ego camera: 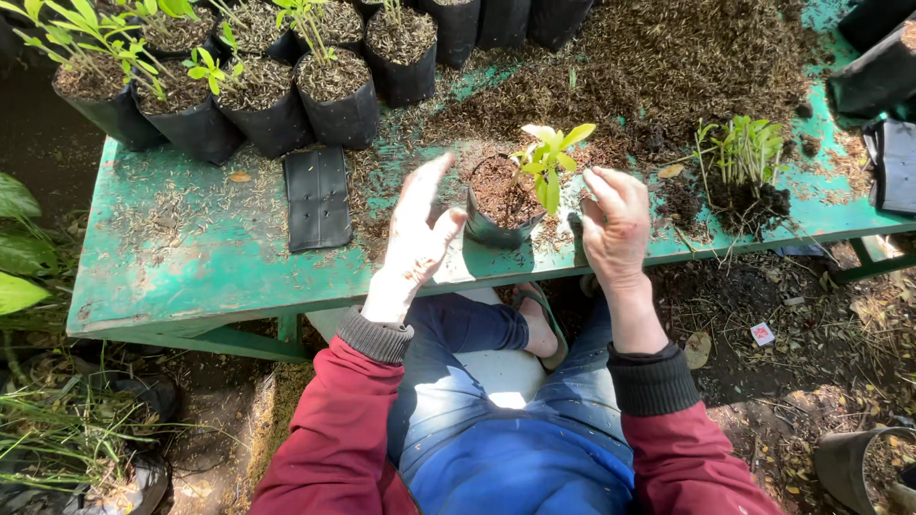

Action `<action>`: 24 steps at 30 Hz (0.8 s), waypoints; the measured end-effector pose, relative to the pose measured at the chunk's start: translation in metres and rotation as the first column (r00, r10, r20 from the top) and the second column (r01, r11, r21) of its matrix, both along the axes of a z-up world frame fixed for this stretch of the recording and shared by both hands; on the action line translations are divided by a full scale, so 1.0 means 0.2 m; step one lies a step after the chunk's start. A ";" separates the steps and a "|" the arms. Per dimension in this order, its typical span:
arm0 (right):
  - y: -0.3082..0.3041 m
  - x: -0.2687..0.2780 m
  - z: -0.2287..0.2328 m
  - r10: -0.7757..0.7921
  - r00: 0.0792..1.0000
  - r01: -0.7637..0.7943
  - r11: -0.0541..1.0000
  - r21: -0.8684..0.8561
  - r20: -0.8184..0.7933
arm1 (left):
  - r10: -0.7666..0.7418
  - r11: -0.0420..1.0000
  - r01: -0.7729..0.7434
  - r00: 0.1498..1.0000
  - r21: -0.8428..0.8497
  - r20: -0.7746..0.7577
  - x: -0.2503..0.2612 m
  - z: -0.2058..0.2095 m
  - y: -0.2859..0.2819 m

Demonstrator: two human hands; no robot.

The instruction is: The person prepares a small black plastic potting bag, fills it with soil from a pile on the table, and then transplants a small green seedling into the bag, securing it with more soil.

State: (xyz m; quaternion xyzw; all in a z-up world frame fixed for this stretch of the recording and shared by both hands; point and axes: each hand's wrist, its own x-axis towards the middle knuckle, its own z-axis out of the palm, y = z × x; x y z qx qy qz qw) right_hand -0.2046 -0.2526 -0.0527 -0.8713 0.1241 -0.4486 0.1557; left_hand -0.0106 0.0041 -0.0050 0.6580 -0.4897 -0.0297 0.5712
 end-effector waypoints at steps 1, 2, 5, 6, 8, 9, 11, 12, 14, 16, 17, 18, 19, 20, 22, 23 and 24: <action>0.00 0.01 0.00 -0.002 1.000 0.002 1.000 0.000 0.002 | -0.002 1.000 0.002 1.000 0.000 0.002 0.00 0.02 0.00; 0.00 0.02 0.01 -0.019 0.998 0.020 1.000 -0.014 0.064 | 0.002 1.000 -0.002 1.000 -0.012 -0.018 -0.01 0.04 0.00; -0.01 0.00 -0.05 -0.022 0.994 0.024 1.000 -0.017 0.112 | -0.030 1.000 0.030 0.998 -0.008 -0.048 -0.04 0.07 0.03; -0.02 0.01 -0.06 -0.002 0.994 0.004 1.000 -0.020 0.106 | -0.061 0.998 0.061 0.997 -0.006 -0.049 -0.05 0.08 0.04; -0.02 0.00 -0.07 -0.010 0.995 0.009 1.000 0.014 0.101 | -0.071 0.997 0.072 0.996 0.028 -0.048 -0.07 0.10 0.02; -0.02 0.00 -0.06 -0.011 0.995 0.007 0.999 0.045 0.095 | -0.075 0.995 0.078 0.996 0.059 -0.046 -0.07 0.10 0.02; 0.01 0.00 -0.03 0.004 0.996 -0.009 0.998 0.064 0.091 | -0.109 0.992 0.109 0.994 0.064 0.008 -0.05 0.10 -0.01; 0.02 -0.01 -0.01 0.019 0.996 -0.026 0.996 0.081 0.086 | -0.143 0.988 0.139 0.988 0.069 0.062 -0.05 0.09 -0.02; 0.08 -0.01 0.04 0.036 0.997 -0.042 0.996 0.073 0.073 | -0.137 0.989 0.127 0.981 0.081 0.136 -0.01 0.01 -0.02; 0.16 0.01 0.12 0.057 0.996 -0.061 0.996 0.061 0.068 | -0.127 0.990 0.109 0.968 0.092 0.218 0.02 0.00 -0.02; 0.22 0.00 0.16 0.080 0.996 -0.075 0.990 0.116 -0.040 | -0.133 0.983 0.101 0.967 0.151 0.218 0.01 0.01 -0.02; 0.28 -0.01 0.20 0.108 0.983 -0.082 0.982 0.171 -0.146 | -0.139 0.973 0.092 0.966 0.210 0.217 0.00 0.02 -0.02; 0.29 0.01 0.18 0.114 0.983 -0.088 0.981 0.172 -0.147 | -0.133 0.974 0.086 0.967 0.211 0.216 0.00 0.00 -0.03; 0.30 0.04 0.16 0.132 0.976 -0.102 0.980 0.171 -0.172 | -0.141 0.961 0.094 0.975 0.260 0.171 0.01 -0.01 -0.05; 0.33 0.08 0.13 0.154 0.970 -0.123 0.978 0.167 -0.190 | -0.142 0.947 0.096 0.981 0.305 0.134 0.01 -0.04 -0.07; 0.34 0.10 0.12 0.178 0.974 -0.156 0.976 0.155 -0.139 | -0.147 0.930 0.110 0.986 0.350 0.083 0.02 -0.05 -0.08; 0.35 0.12 0.11 0.202 0.975 -0.188 0.972 0.141 -0.088 | -0.150 0.911 0.126 0.988 0.392 0.032 0.02 -0.07 -0.09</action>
